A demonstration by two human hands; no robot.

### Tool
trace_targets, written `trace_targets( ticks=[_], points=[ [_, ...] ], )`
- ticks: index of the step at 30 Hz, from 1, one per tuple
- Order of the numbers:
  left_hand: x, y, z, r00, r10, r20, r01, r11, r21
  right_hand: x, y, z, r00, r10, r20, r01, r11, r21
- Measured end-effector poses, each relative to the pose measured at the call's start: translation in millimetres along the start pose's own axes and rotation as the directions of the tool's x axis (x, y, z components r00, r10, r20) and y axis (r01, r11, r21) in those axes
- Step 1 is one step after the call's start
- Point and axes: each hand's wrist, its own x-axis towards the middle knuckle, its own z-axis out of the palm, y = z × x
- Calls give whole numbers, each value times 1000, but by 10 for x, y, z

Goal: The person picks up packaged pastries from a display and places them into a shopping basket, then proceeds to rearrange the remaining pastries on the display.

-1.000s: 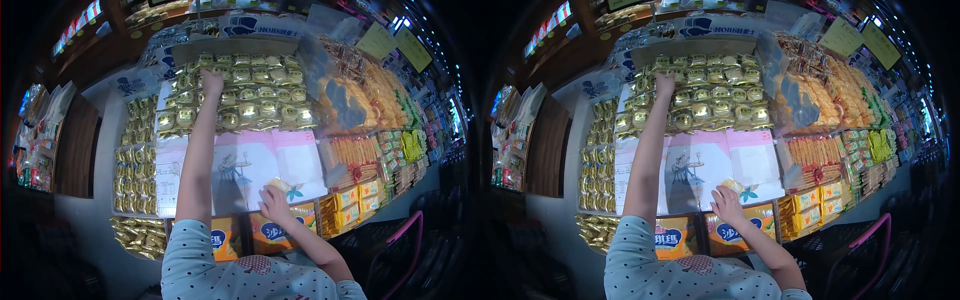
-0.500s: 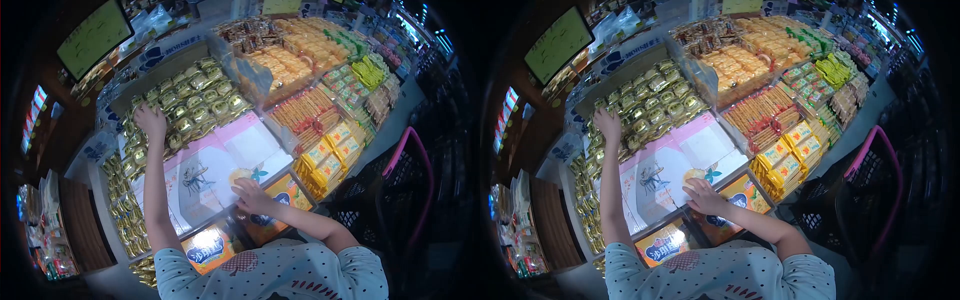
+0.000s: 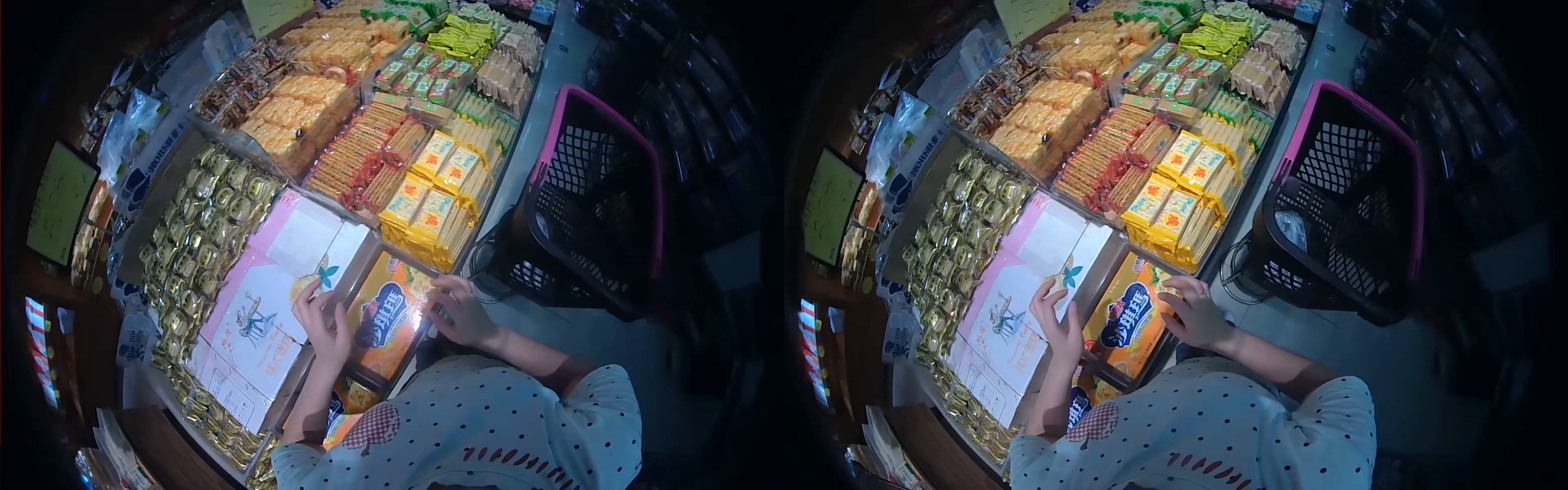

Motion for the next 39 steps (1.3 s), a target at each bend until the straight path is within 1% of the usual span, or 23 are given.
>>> trace_targets(
  ticks=[2, 5, 6, 8, 10, 12, 15, 18, 19, 20, 22, 23, 25, 26, 27, 29, 31, 32, 33, 36, 37, 38, 39],
  points=[
    [-88, 211, 249, 993, 45, 105, -28, 987, -161, -75, 5, -215, 999, 31, -32, -32, 999, -25],
    [-98, 503, 566, 969, 186, 165, -131, 946, -296, -145, 5, -554, 989, 26, -143, -50, 984, -168],
    [-110, 618, 673, 969, 178, 170, -111, 931, -347, -174, 16, -664, 990, 28, -142, -52, 984, -172],
    [-148, 786, 879, 956, 184, 227, -65, 891, -449, -248, 48, -913, 967, 68, -244, -124, 968, -220],
    [-187, 979, 1060, 951, 229, 209, -98, 861, -500, -344, 41, -1204, 948, 114, -297, -205, 933, -296],
    [-253, 1163, 1220, 952, 232, 198, -93, 840, -534, -434, 50, -1515, 921, 105, -375, -245, 905, -348],
    [-336, 1388, 1394, 898, 361, 250, -177, 819, -546, -599, 169, -2014, 911, 84, -403, -277, 849, -449],
    [-337, 1607, 1519, 882, 376, 284, -195, 840, -506, -635, 415, -2489, 936, 95, -340, -244, 870, -428],
    [-325, 1666, 1567, 884, 367, 288, -192, 849, -492, -569, 467, -2655, 958, 64, -279, -198, 853, -483],
    [-315, 1714, 1627, 886, 366, 285, -196, 852, -486, -504, 529, -2803, 958, 58, -279, -192, 856, -480],
    [-351, 1803, 1771, 918, 272, 287, -122, 885, -448, -387, 652, -3110, 1000, 3, -9, -7, 862, -508],
    [-360, 1841, 1838, 925, 243, 293, -101, 899, -427, -278, 633, -3262, 996, -48, 75, 79, 861, -503],
    [-349, 1952, 1957, 942, 222, 254, -115, 919, -377, -106, 566, -3504, 975, -120, 188, 186, 903, -388],
    [-370, 1987, 2033, 952, 197, 235, -105, 930, -352, -17, 475, -3597, 959, -212, 188, 263, 912, -315],
    [-359, 2031, 2091, 959, 193, 209, -111, 930, -350, 74, 412, -3669, 905, -351, 241, 414, 859, -303],
    [-365, 2113, 2192, 972, 169, 164, -106, 936, -335, 241, 201, -3789, 790, -515, 334, 565, 822, -69],
    [-395, 2215, 2295, 984, 151, 94, -115, 942, -314, 287, 32, -3782, 725, -638, 259, 639, 764, 92],
    [-404, 2293, 2312, 989, 136, 52, -115, 948, -298, 287, 5, -3669, 668, -732, 131, 718, 681, 147],
    [-403, 2342, 2286, 987, 140, 78, -112, 952, -284, 264, -3, -3593, 594, -804, -6, 791, 583, 186],
    [-464, 2464, 2277, 991, 118, 59, -102, 969, -223, 222, -81, -3735, 595, -803, 41, 784, 591, 191],
    [-474, 2494, 2269, 991, 117, 63, -102, 974, -204, 134, -186, -3656, 761, -610, -221, 644, 674, 362],
    [-500, 2516, 2259, 992, 108, 70, -94, 978, -185, 123, -171, -3628, 758, -617, -211, 645, 661, 383],
    [-582, 2532, 2243, 995, 52, 85, -37, 985, -171, 79, -151, -3599, 747, -597, -293, 665, 672, 326]
  ],
)
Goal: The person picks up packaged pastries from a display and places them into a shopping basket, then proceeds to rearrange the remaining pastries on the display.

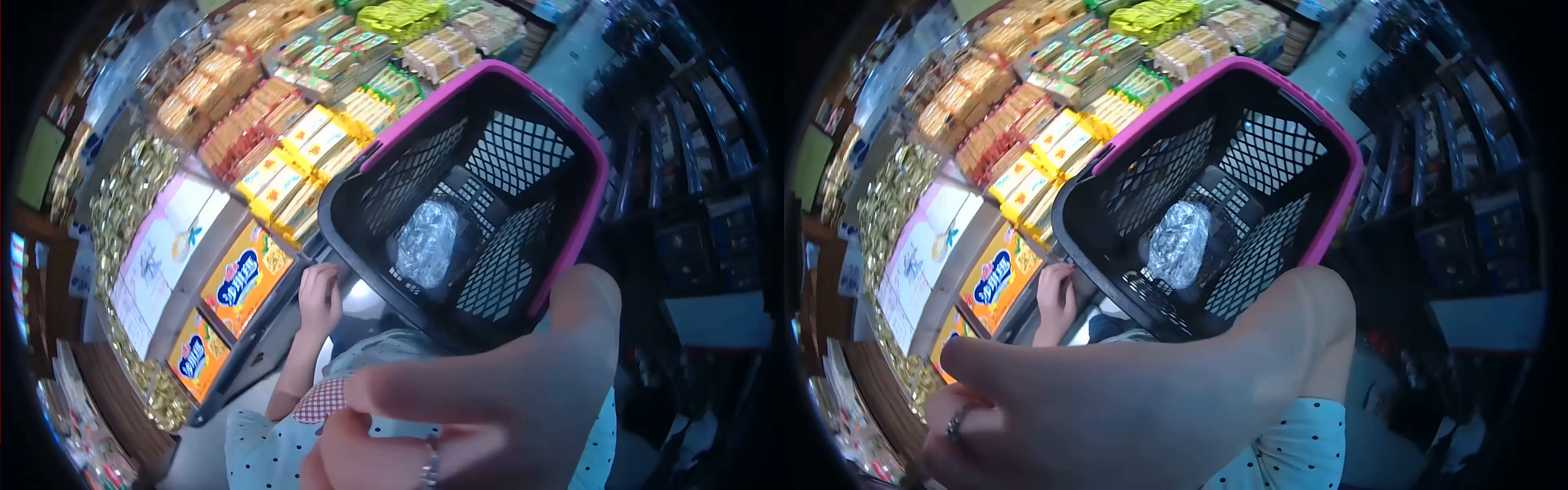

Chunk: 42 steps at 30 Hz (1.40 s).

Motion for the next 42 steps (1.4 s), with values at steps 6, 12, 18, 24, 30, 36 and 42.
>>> trace_targets(
  ticks=[6, 12, 18, 24, 30, 36, 42],
  points=[
    [-204, 76, -212, 996, -69, -60, 75, 992, 100, 13, 118, -173, 953, -301, 46, 304, 950, -71],
    [-519, 10, -445, 988, -138, -70, 148, 974, 173, 85, -243, -414, 884, -5, 468, 58, 993, -99],
    [-966, -160, -738, 974, -206, -91, 220, 957, 188, -101, 91, -189, 753, 184, 632, -39, 971, -237],
    [-2188, -524, -1262, 849, -513, -127, 526, 797, 296, -667, 150, 147, 543, 564, 622, -185, 803, -567],
    [-3311, -647, -2102, 715, -676, -179, 682, 619, 389, -816, -159, 1107, 538, 592, 600, -321, 802, -504],
    [-4235, -869, -2769, 535, -781, -322, 841, 457, 290, -2873, 158, 2672, 199, 568, 798, -741, 621, -257],
    [-6041, -1212, -2253, -228, -956, 184, 879, -284, -384, -4839, 52, 3248, -711, 463, 530, -646, -133, -751]
  ],
)
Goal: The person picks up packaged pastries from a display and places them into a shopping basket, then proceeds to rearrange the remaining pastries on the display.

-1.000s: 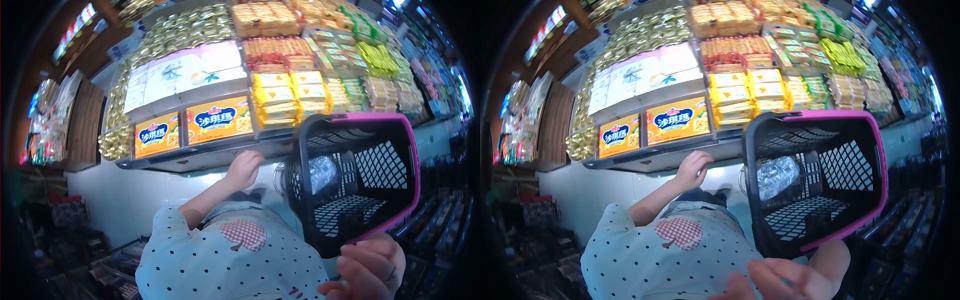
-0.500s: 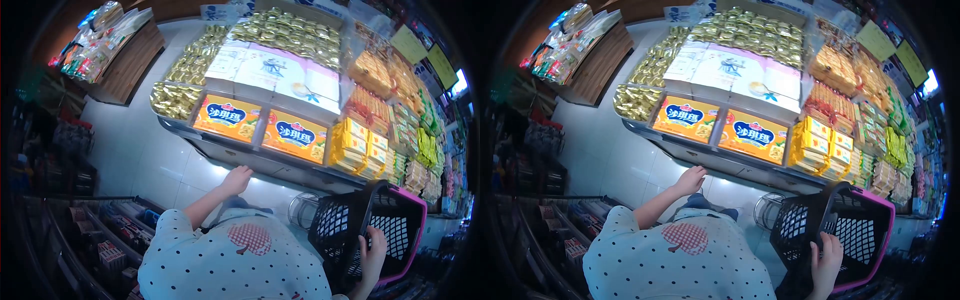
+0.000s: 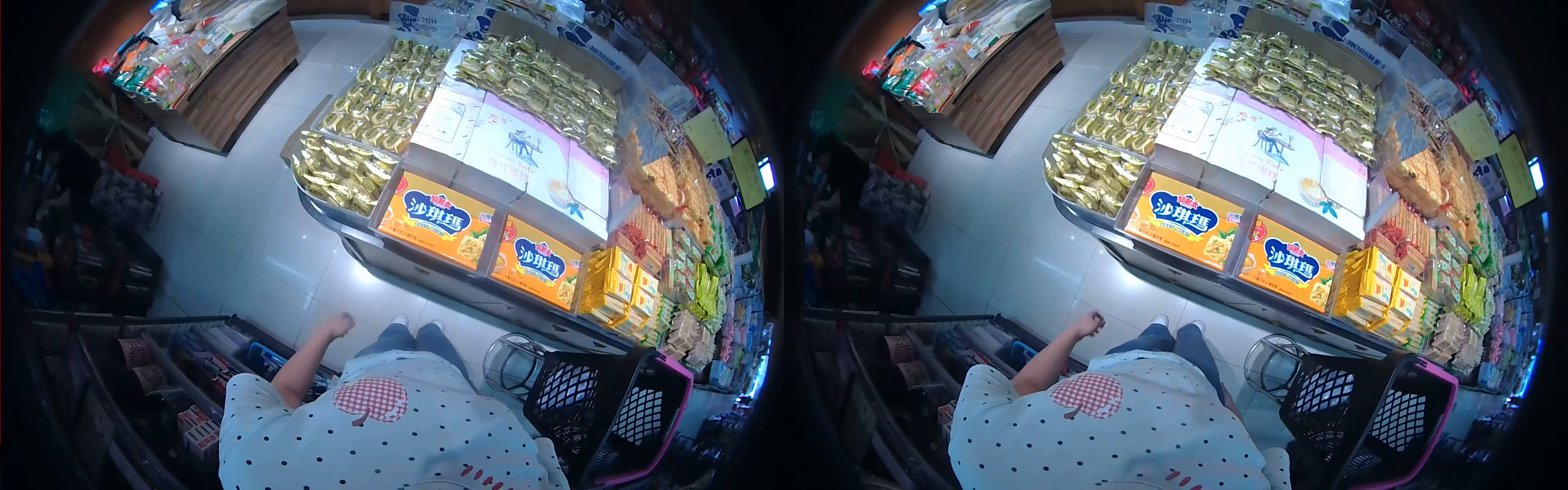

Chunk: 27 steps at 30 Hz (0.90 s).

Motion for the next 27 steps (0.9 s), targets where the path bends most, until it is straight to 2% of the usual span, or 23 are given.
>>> trace_targets(
  ticks=[3, 4, 5, 6, 7, 8, 9, 10, 11, 13, 15, 16, 17, 18, 19, 20, 21, 22, 23, 24, 25, 26, 27],
  points=[
    [-167, -402, 285, 947, -278, 164, 270, 961, 67, -42, -400, 131, 978, -139, 156, 129, 989, 69],
    [-168, -461, 371, 946, -278, 168, 272, 960, 57, -51, -529, 117, 961, -186, 203, 170, 981, 92],
    [-31, -643, 486, 976, -88, 199, 81, 996, 39, -90, -660, 65, 941, -230, 250, 207, 972, 113],
    [-2, -660, 557, 969, 106, 222, -112, 994, 14, -187, -874, -21, 915, -273, 297, 243, 961, 135],
    [45, -656, 615, 971, 106, 216, -108, 994, 2, -291, -1087, -12, 883, -319, 344, 280, 947, 160],
    [-1, -501, 617, 965, 25, 261, 51, 959, -279, -420, -1322, -49, 880, -317, 353, 280, 948, 151],
    [-101, -331, 595, 944, -43, 327, 219, 823, -523, -563, -1523, -55, 897, -258, 359, 227, 966, 128],
    [-207, -176, 545, 944, -60, 323, 232, 818, -526, -611, -1673, -14, 910, -195, 366, 166, 980, 108],
    [-383, 71, 436, 950, -105, 295, 243, 840, -485, -484, -1755, -30, 907, -57, 417, 30, 997, 69],
    [-410, 178, 202, 950, -163, 265, 269, 858, -437, 151, -1632, 10, 885, 76, 459, -125, 989, 79],
    [-251, 126, 21, 985, -160, 61, 171, 902, -396, 453, -1758, 43, 883, -61, 465, 104, 992, -67],
    [-257, 224, -139, 997, -69, 17, 67, 838, -541, -78, -2263, 137, 951, -123, 284, 213, 926, -312],
    [-299, 414, -356, 999, 14, -43, -39, 745, -666, -89, -2442, 165, 904, -267, 333, 383, 851, -359],
    [-264, 565, -573, 984, 39, -172, -143, 747, -649, 114, -2490, 246, 851, -437, 290, 520, 774, -362],
    [-192, 701, -801, 952, 68, -297, -246, 749, -615, -223, -2913, 334, 878, -321, 356, 415, 881, -228],
    [-110, 820, -1024, 891, 138, -432, -385, 733, -561, -529, -3272, 431, 858, -340, 384, 403, 911, -94],
    [-39, 926, -1242, 809, 207, -551, -512, 708, -487, -803, -3611, 546, 827, -438, 353, 491, 868, -74],
    [-5, 1048, -1463, 819, 215, -531, -502, 717, -483, -975, -3891, 654, 743, -583, 329, 645, 755, -118],
    [8, 1207, -1708, 719, 303, -625, -592, 739, -323, -1138, -4154, 780, 689, -682, 243, 722, 673, -159],
    [12, 1390, -1960, 600, 400, -693, -663, 734, -150, -1171, -4353, 912, 652, -735, 184, 756, 647, -95],
    [-40, 1596, -2203, 612, 415, -674, -663, 734, -150, -1193, -4535, 1037, 615, -779, 122, 788, 615, -38],
    [-150, 1799, -2425, 541, 482, -689, -664, 747, 1, -1256, -4718, 1185, 629, -771, 100, 776, 630, -32],
    [-201, 1976, -2620, 467, 553, -690, -655, 740, 151, -1321, -4923, 1332, 589, -807, 51, 808, 590, 0]
  ],
)
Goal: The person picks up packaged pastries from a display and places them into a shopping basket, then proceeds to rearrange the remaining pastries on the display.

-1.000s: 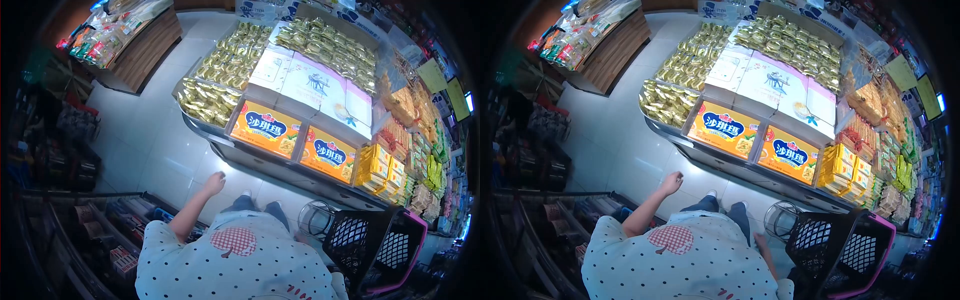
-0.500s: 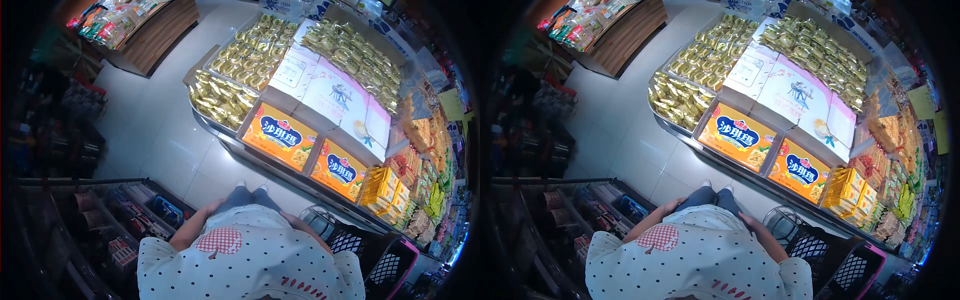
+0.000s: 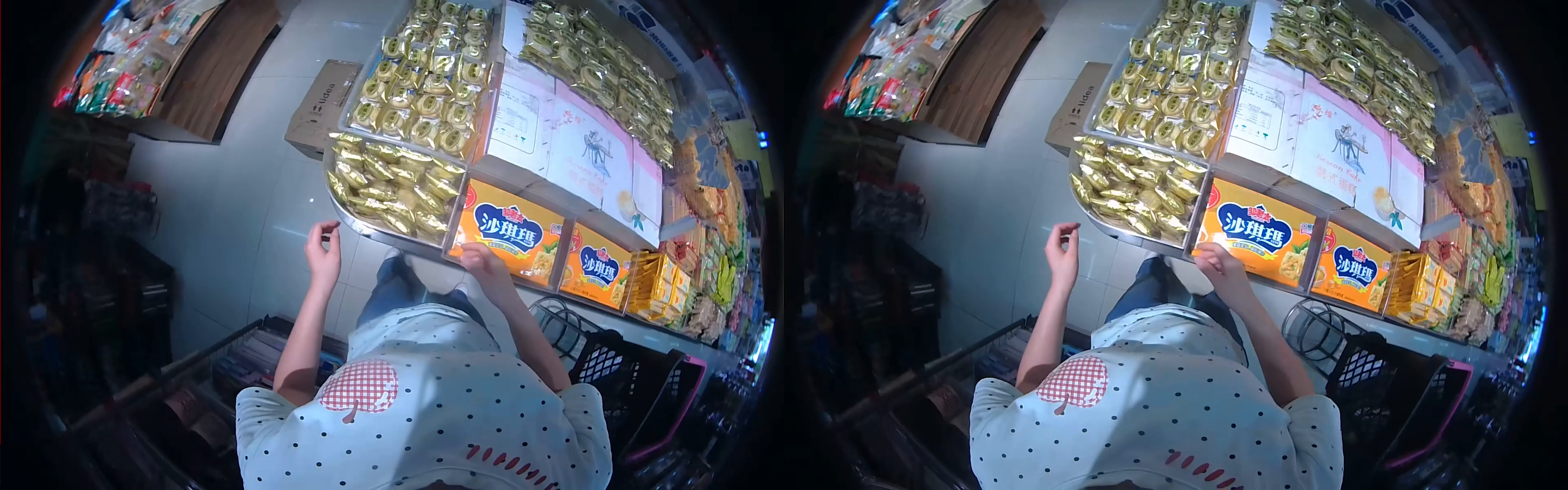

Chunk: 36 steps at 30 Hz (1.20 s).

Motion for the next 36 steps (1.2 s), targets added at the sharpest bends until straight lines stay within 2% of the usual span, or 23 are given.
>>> trace_targets(
  ticks=[1, 2, 3, 4, 5, 6, 7, 8, 10, 12, 14, 16, 18, 20, 26, 28, 33, 36],
  points=[
    [199, 58, -61, 1000, 2, 23, -2, 1000, -8, 154, -132, 113, 997, -56, -51, 57, 998, 22],
    [388, 89, -112, 990, 133, 53, -136, 989, 58, 312, -202, 214, 996, -45, -72, 47, 999, 22],
    [554, 115, -151, 962, 259, 91, -269, 956, 119, 450, -240, 311, 973, -189, -135, 149, 953, -263],
    [703, 155, -174, 960, 259, 112, -270, 957, 109, 567, -253, 369, 931, -332, -148, 208, 821, -532],
    [842, 196, -177, 918, 354, 177, -385, 904, 188, 677, -255, 385, 934, -317, -165, 187, 826, -532],
    [970, 200, -151, 863, 440, 248, -497, 830, 254, 788, -250, 390, 891, -408, -199, 186, 728, -660],
    [1081, 162, -99, 840, 452, 300, -529, 807, 264, 883, -239, 389, 840, -499, -213, 166, 611, -774],
    [1167, 174, -55, 835, 452, 314, -532, 808, 251, 961, -223, 375, 843, -488, -226, 148, 615, -775],
    [1318, 240, 30, 760, 519, 392, -639, 709, 299, 1080, -191, 327, 800, -504, -325, 109, 656, -747],
    [1414, 211, 150, 731, 524, 437, -666, 688, 289, 1122, -201, 323, 801, -504, -322, 73, 617, -784],
    [1419, 244, 279, 657, 515, 551, -712, 664, 229, 1148, -213, 352, 880, -404, -249, 51, 601, -797],
    [1351, 323, 362, 609, 512, 606, -739, 643, 200, 1137, -172, 404, 882, -421, -211, 91, 592, -801],
    [1277, 334, 395, 605, 486, 631, -734, 647, 205, 1113, -145, 434, 880, -443, -173, 139, 587, -797],
    [1193, 350, 382, 604, 471, 644, -725, 660, 197, 1057, -128, 468, 836, -518, -183, 200, 598, -776],
    [946, 201, 333, 572, 366, 734, -716, 659, 230, 822, -70, 485, 808, -562, -176, 261, 610, -749],
    [912, 163, 328, 561, 323, 763, -709, 664, 240, 763, -63, 497, 813, -556, -173, 254, 606, -754],
    [890, 106, 317, 544, 353, 761, -759, 594, 267, 734, 49, 550, 829, -528, -185, 216, 607, -765],
    [901, 51, 349, 543, 357, 760, -774, 564, 288, 778, 85, 571, 854, -491, -171, 158, 559, -814]
  ],
)
